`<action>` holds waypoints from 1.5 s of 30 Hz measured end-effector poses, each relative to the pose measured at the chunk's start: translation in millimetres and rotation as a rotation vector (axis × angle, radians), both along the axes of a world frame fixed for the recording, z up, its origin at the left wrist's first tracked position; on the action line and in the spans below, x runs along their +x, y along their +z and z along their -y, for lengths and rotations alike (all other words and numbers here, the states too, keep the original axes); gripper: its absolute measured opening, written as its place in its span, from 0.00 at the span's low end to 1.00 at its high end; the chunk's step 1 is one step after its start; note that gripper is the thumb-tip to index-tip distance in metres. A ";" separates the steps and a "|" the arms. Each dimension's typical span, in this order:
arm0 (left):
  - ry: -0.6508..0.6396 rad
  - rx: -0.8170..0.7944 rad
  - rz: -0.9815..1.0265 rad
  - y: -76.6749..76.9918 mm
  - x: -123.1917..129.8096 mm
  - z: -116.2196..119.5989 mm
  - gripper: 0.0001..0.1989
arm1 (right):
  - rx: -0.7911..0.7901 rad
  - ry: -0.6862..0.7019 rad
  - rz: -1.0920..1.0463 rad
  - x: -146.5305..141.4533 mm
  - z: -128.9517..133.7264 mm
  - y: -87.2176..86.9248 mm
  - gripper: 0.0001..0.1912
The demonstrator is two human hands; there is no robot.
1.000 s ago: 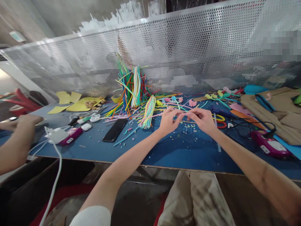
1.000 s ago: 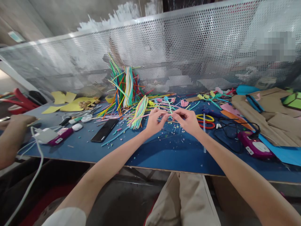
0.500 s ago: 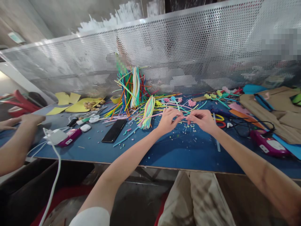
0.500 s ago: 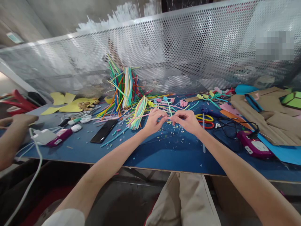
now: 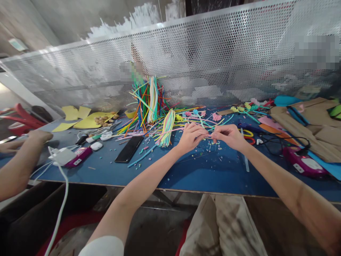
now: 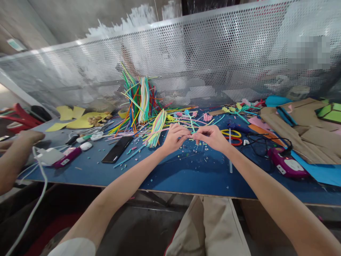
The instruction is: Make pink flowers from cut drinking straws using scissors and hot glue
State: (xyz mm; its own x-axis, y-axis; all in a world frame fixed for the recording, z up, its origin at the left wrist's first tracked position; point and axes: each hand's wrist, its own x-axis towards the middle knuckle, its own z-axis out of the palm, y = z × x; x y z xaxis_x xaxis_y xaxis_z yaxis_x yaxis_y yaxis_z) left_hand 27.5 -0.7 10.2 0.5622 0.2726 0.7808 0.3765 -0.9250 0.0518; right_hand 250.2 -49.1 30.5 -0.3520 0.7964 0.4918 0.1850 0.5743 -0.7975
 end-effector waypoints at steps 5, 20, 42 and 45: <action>0.026 0.042 -0.060 -1.7 -2.0 0.4 0.14 | -0.101 0.117 0.038 3.1 -0.2 4.1 0.17; 0.042 0.181 -0.137 4.6 -7.7 0.2 0.13 | -0.274 0.244 0.058 6.0 -8.1 -2.0 0.14; 0.042 0.053 0.099 9.4 2.6 11.3 0.10 | -0.002 -0.050 -0.149 -1.9 -1.3 0.9 0.19; 0.099 0.054 0.122 8.1 5.5 13.9 0.10 | 0.072 -0.129 -0.121 -8.0 0.1 -0.6 0.14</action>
